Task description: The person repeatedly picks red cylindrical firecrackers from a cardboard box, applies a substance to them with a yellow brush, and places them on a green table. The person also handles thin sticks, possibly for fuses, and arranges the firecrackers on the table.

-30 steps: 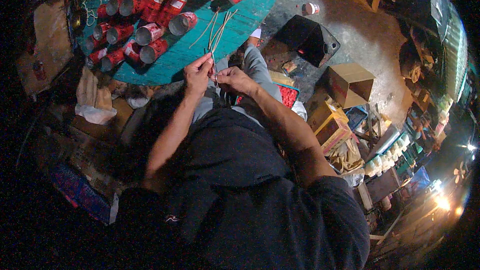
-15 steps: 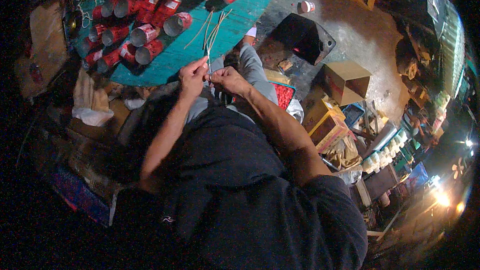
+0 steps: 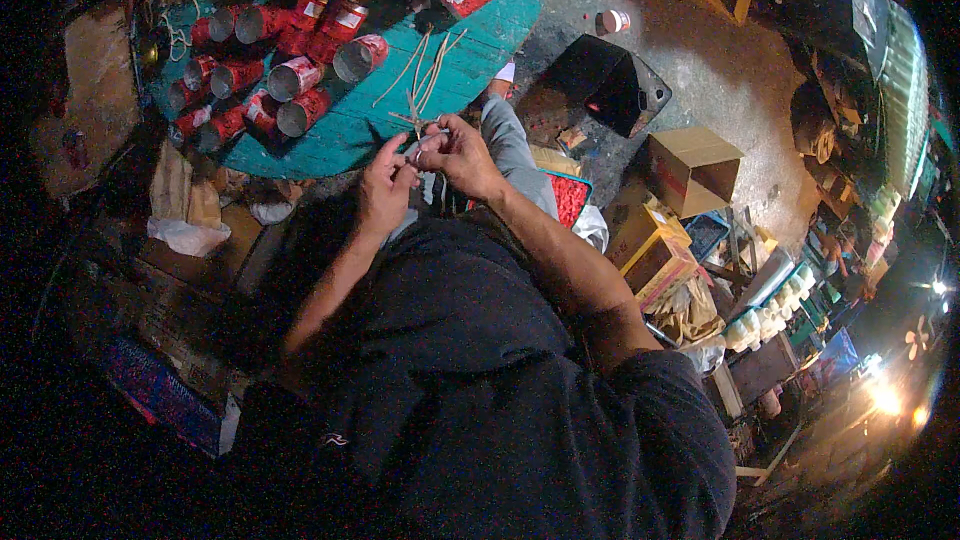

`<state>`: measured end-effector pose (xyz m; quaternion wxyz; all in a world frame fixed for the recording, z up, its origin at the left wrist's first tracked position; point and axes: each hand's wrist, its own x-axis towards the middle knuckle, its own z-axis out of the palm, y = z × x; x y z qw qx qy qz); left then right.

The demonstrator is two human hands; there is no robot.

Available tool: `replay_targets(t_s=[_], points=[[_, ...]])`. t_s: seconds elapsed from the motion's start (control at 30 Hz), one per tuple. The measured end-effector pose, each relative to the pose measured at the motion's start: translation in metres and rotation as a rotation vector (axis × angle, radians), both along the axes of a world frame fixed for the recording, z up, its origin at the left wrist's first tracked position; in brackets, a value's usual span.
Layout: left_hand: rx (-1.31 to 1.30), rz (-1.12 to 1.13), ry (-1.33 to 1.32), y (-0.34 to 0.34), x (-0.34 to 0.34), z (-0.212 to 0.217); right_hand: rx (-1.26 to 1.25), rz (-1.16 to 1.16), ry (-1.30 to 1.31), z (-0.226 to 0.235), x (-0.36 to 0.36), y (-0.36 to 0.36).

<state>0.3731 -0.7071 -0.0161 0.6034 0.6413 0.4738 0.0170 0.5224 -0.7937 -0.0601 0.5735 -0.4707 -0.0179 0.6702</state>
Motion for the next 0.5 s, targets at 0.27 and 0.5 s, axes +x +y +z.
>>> replay_targets(t_s=[0.27,0.5], points=[[-0.090,0.041,0.075,0.000,0.000,-0.013,0.042,-0.121,-0.243,-0.021,0.068,0.037],[-0.040,0.290,-0.034,0.003,0.020,-0.047,0.016,-0.076,-0.314,-0.015,0.096,0.057]])
